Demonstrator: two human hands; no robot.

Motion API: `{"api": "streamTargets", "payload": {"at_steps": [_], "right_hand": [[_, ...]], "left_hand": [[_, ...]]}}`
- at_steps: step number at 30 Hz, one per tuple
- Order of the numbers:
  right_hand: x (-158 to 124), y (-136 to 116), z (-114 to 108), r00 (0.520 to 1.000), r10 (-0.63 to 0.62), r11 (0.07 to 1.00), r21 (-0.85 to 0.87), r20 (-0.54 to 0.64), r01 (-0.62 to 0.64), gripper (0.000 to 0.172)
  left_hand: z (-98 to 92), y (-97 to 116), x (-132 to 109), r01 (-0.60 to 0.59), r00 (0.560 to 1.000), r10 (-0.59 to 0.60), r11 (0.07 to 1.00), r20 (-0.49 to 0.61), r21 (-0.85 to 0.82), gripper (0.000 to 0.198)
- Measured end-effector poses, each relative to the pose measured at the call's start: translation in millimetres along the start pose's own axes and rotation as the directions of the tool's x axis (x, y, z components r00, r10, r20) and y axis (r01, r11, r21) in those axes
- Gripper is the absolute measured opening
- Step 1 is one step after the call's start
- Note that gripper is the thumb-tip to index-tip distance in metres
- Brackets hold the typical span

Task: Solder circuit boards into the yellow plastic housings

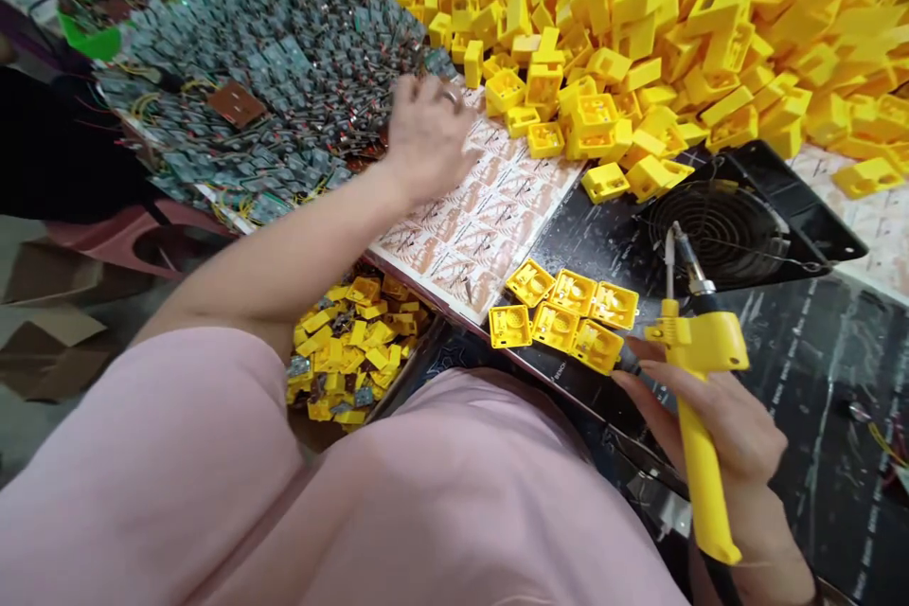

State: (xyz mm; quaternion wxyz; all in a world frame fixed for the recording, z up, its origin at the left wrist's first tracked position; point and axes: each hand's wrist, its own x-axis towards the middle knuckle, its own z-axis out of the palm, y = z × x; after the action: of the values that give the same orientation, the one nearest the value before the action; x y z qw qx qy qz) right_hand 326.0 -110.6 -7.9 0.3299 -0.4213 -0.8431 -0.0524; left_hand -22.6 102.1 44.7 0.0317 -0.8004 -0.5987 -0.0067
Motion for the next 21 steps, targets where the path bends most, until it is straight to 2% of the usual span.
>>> {"api": "streamTargets", "payload": {"at_steps": [1,2,4,6,8,10,12,14,18,19,20,21], "right_hand": [[-2,0,-2,1.0,0.003,1.0,-0.011,-0.007,-0.003,0.065],[-4,-1,-3,1.0,0.026,0.999,-0.019,-0.005,-0.026,0.062],[-5,-3,-4,0.997,0.082,0.997,-0.007,0.002,-0.082,0.056],[-2,-6,-4,0.992,0.123,0.992,0.012,0.033,-0.123,0.052],[4,-9,-2,0.99,0.134,0.99,0.027,0.032,-0.135,0.054],[12,-13,2,0.993,0.121,0.991,0.06,-0.008,-0.12,0.061],[20,-17,9,0.995,0.093,0.991,0.097,-0.042,-0.088,0.064],[29,-23,18,0.997,0.065,0.99,0.129,-0.048,-0.058,0.058],[42,-41,44,0.999,0.041,0.986,0.163,-0.004,-0.04,0.017],[45,-45,53,0.999,0.03,0.986,0.163,0.023,-0.033,0.014],[48,-48,62,0.998,0.013,0.987,0.159,0.053,-0.021,0.018],[50,-51,71,0.997,-0.01,0.989,0.147,0.08,-0.002,0.022]], "left_hand": [[-4.0,-12,10,0.05,0.999,-0.049,0.998,-0.01,0.03,0.104],[-5.9,-23,17,0.073,0.997,-0.073,0.997,-0.003,0.039,0.111],[-6.8,-41,25,0.103,0.995,-0.103,0.995,0.002,0.0,0.105],[-9.0,-55,23,0.137,0.99,-0.142,0.974,-0.014,-0.182,0.087],[-13.9,-64,17,0.167,0.979,-0.199,0.907,-0.044,-0.387,0.084],[-17.8,-67,10,0.154,0.982,-0.187,0.818,-0.004,-0.554,0.082],[-15.1,-61,5,0.116,0.992,-0.118,0.687,0.048,-0.717,0.073],[-3.7,-47,0,0.089,0.996,-0.06,0.511,0.068,-0.855,0.069],[32.0,-14,-22,-0.031,0.999,0.043,0.236,-0.022,-0.971,0.062],[40.0,-10,-31,-0.068,0.995,0.079,0.175,-0.055,-0.982,0.056],[46.7,-8,-40,-0.11,0.989,0.112,0.138,-0.095,-0.984,0.049],[52.1,-9,-50,-0.151,0.98,0.152,0.15,-0.128,-0.977,0.04]]}}
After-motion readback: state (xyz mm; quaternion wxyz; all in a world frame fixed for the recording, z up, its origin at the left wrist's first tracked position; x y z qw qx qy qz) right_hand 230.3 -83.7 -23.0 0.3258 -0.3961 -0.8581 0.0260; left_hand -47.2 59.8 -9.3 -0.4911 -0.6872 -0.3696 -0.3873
